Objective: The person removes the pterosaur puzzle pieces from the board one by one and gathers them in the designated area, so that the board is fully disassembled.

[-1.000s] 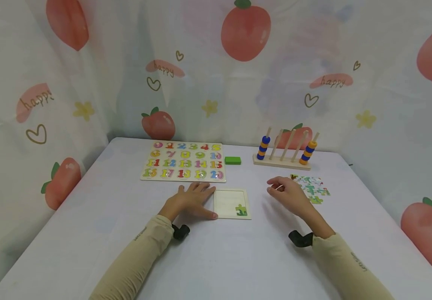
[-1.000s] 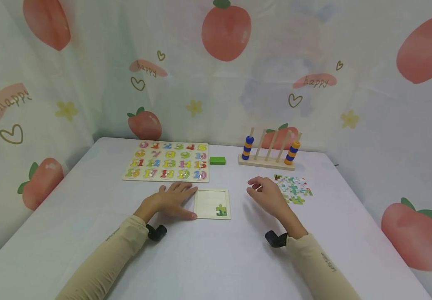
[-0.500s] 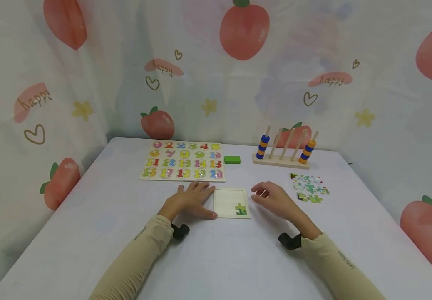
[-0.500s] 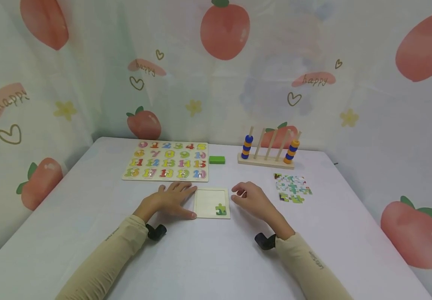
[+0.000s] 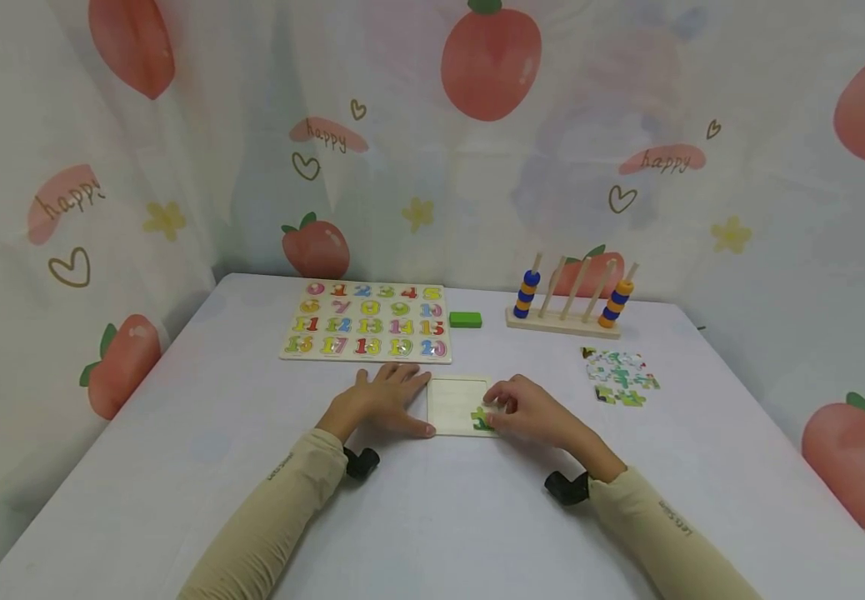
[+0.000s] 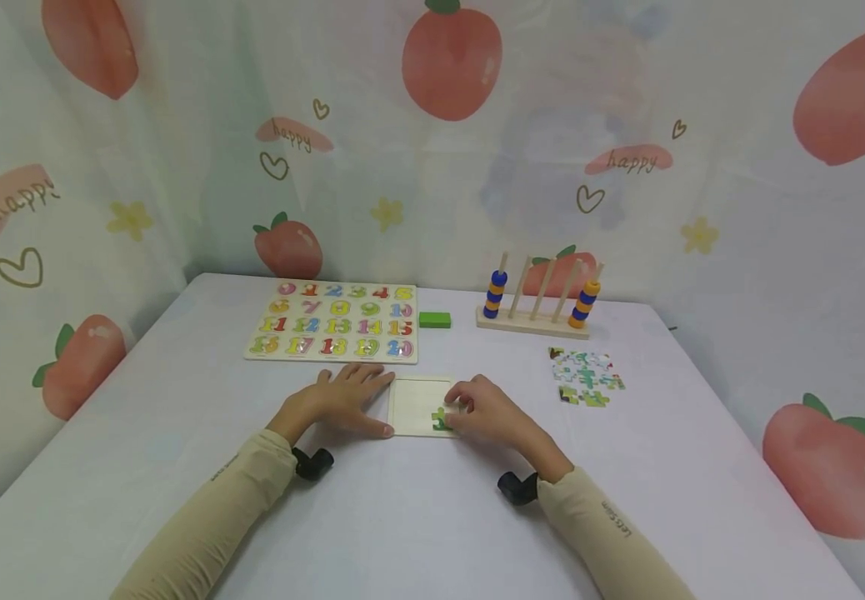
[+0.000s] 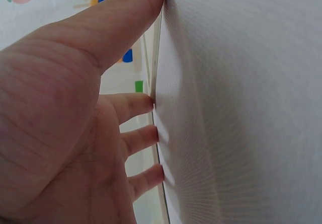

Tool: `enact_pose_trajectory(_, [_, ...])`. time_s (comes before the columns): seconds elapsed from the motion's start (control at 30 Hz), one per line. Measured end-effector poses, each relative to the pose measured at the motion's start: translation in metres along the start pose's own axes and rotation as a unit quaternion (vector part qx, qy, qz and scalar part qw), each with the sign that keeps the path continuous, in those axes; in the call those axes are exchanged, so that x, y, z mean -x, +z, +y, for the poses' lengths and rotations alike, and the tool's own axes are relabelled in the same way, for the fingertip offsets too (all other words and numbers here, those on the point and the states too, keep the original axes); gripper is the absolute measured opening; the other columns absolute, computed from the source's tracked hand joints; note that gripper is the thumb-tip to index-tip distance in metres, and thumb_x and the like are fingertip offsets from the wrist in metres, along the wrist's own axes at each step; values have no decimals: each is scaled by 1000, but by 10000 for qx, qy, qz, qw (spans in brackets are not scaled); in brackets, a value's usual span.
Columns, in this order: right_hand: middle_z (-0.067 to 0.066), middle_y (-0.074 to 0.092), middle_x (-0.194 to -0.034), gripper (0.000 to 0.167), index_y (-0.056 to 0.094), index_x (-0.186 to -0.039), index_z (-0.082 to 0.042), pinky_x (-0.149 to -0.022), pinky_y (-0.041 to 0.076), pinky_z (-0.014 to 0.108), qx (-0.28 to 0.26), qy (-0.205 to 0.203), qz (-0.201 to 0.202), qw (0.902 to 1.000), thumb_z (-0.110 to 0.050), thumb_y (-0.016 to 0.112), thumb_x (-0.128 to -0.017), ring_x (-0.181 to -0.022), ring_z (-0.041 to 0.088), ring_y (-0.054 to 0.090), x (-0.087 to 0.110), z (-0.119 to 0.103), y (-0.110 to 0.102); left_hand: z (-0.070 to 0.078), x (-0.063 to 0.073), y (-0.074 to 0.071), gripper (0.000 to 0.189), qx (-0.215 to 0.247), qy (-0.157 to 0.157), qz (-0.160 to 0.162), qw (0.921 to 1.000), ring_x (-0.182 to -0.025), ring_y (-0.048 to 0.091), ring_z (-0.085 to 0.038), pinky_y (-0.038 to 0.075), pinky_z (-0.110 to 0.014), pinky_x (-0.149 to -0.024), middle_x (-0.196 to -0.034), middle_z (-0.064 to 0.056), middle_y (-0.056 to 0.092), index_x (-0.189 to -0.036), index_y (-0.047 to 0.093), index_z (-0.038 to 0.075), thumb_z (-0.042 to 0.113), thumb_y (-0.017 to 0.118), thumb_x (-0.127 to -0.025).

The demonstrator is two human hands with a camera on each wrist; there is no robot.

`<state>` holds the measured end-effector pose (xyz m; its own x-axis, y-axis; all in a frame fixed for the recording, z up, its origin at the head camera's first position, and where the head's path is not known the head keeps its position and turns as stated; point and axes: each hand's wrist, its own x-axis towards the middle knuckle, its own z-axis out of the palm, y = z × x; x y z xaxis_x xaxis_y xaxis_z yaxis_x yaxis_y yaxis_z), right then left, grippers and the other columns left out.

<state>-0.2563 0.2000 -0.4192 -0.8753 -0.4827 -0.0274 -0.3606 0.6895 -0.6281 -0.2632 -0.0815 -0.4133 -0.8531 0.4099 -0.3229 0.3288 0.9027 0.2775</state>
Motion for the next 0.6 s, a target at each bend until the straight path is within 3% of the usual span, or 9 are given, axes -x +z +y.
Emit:
enact_pose_trajectory(0.3, [8, 55, -103, 23, 70, -112, -4, -81, 47, 37, 51, -25, -189, 9998, -11, 82, -93, -96, 24, 51, -5, 0, 6, 2, 0, 0, 98, 79, -29, 41, 10000, -162, 13, -35, 11, -73, -124, -177, -5, 21, -171, 30, 22, 62, 74, -94])
enact_pose_trajectory(0.6, [6, 56, -101, 27, 60, -109, -5, -78, 46, 37, -210, -214, -105, 9995, -6, 81, -92, -93, 23, 52, -3, 0, 8, 4, 2, -1, 99, -3, -77, 69, 9999, -162, 13, -34, 12, -73, -124, -177, -4, 22, -171, 31, 23, 63, 75, -93])
